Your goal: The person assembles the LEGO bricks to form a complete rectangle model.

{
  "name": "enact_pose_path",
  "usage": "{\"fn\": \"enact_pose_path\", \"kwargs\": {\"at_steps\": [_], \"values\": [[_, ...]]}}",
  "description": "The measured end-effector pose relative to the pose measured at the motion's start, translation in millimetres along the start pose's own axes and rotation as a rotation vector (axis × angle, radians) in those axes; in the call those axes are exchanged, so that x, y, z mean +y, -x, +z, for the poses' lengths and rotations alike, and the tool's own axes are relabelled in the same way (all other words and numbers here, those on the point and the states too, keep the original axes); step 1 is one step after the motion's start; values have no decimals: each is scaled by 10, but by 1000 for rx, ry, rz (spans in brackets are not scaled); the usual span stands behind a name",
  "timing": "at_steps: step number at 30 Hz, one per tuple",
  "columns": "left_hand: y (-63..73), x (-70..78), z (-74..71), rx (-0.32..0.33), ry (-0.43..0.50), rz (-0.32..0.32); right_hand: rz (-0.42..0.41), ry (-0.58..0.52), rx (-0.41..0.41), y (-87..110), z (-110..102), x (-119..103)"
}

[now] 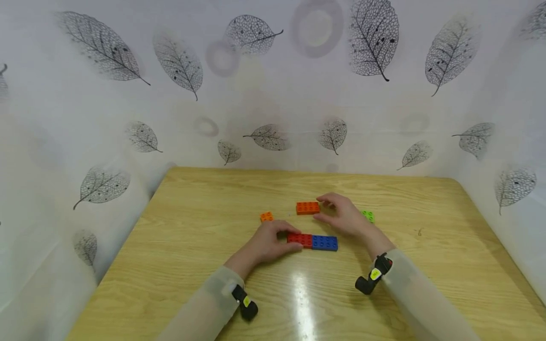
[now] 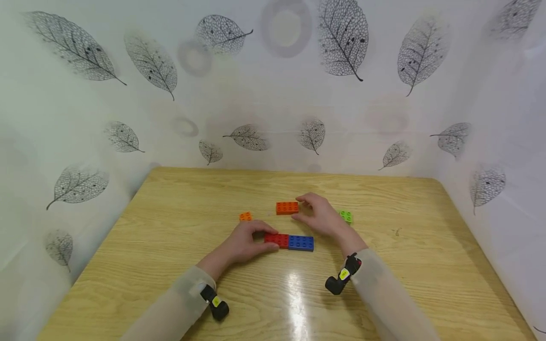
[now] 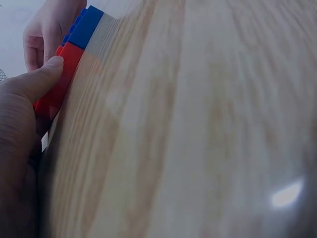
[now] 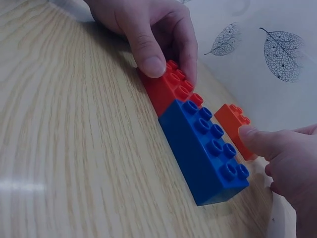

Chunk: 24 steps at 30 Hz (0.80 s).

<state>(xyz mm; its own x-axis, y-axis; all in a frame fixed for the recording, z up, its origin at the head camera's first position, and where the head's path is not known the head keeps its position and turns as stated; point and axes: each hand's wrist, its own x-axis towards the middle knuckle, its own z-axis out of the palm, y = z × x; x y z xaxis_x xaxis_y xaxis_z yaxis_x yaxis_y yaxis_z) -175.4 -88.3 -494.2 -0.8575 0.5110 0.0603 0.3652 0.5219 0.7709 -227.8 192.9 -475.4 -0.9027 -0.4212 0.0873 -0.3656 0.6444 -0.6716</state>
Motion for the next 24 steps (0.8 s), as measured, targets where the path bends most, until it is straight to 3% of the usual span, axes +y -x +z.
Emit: {"fn": "enact_pose_path", "kwargs": {"at_steps": [8,16,24], "values": [[1,9,-2,-4,11,-25,-29,-9,-12,-66,58,-11],[10,38,1,6,15,-6,-55,17,-20,-102,101,3],[3,10,4,2,12,-12,49,-50,-33,-52,73,-83]]}}
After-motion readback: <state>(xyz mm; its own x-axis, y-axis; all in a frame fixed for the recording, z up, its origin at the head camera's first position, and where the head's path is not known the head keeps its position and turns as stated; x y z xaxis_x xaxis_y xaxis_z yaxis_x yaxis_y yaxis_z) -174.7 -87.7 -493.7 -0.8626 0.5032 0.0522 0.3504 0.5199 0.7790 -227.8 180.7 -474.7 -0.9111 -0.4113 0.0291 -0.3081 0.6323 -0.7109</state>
